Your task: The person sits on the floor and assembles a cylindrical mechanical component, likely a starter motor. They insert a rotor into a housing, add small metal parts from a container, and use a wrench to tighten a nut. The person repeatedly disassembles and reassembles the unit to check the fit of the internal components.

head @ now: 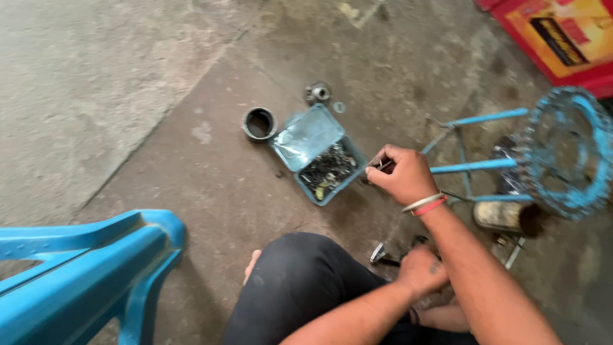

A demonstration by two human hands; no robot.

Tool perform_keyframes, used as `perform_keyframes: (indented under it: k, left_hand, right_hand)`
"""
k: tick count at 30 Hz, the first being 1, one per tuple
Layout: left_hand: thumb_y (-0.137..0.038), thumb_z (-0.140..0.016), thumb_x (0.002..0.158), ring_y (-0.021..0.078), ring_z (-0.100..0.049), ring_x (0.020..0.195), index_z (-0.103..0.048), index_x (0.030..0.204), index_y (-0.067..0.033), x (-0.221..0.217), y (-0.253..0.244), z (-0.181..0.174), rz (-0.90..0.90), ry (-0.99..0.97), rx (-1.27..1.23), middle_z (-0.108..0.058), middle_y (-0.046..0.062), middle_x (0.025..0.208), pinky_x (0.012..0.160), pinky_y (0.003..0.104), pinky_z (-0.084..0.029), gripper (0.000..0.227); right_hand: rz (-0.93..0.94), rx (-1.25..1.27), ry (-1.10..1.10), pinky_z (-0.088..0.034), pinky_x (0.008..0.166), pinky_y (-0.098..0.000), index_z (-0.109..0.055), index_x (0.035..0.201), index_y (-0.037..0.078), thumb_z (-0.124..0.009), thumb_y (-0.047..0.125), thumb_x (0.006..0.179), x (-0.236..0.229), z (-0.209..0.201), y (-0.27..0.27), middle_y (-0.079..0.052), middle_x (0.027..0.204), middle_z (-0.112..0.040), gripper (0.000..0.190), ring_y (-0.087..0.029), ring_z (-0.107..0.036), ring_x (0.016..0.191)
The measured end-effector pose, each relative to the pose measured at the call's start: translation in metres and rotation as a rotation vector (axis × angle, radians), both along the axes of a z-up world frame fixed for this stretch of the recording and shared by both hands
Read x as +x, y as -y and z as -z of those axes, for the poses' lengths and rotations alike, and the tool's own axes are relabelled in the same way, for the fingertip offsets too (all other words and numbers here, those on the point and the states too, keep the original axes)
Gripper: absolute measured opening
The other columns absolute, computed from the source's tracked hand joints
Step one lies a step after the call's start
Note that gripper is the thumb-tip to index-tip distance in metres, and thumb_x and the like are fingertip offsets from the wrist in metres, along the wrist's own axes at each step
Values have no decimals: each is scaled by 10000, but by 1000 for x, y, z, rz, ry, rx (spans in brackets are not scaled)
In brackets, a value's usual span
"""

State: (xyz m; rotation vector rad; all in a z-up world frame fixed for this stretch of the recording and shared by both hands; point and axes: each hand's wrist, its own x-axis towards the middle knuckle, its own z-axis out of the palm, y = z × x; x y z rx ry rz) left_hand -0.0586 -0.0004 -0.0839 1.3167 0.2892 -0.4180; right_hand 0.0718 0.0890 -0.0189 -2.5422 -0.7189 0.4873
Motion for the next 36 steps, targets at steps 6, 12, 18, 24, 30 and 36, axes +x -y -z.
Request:
perform_keyframes:
  k: [6,12,18,24,30,36]
  left_hand:
    - [-334,-494,1041,273,-669,808,-668,1186,-19,10,6,-9,33,-87,-643,-698,117,1011,651,416,-574,388]
    - [-293,-495,1022,298,-686,808,-684,1180,14,8,36,20,115,-72,-770,-717,173,1041,670,405,-593,393]
    - [-347,-527,1007,277,-670,754,-685,1143,12,9,26,20,66,-113,-503,-706,156,977,624,387,-565,415]
    - [-402,-558,992,257,-654,701,-687,1105,9,12,23,34,79,-115,-270,-696,138,914,579,370,-537,445]
    - [-456,-590,977,236,-638,647,-689,1067,7,11,38,40,103,-114,-245,-685,121,851,534,352,-509,483]
    - [-511,-622,962,215,-622,593,-690,1029,5,12,26,34,88,-102,-252,-675,103,788,489,335,-481,525]
  right_hand:
    - [231,570,-518,-639,658,-323,-668,877,-12,-743,-8,834,-40,-65,87,-100,855,-757,87,-165,-755,738]
    - [255,547,-405,-635,654,-297,-672,908,15,-773,42,834,-45,-73,101,-71,795,-727,128,-143,-757,723]
    - [73,306,-125,-555,642,-308,-708,883,47,-770,163,766,-29,2,8,-44,705,-708,176,-146,-689,669]
    - [2,308,-113,-585,715,-311,-758,1068,134,-718,165,761,-12,56,-23,-64,823,-772,312,-168,-751,742]
    - [-59,212,-84,-587,764,-320,-787,1010,123,-761,201,809,-4,75,-22,-71,899,-783,217,-181,-762,813]
    - [-34,372,-122,-563,761,-282,-786,1043,63,-754,142,880,-22,-11,5,-84,985,-765,184,-170,-728,862]
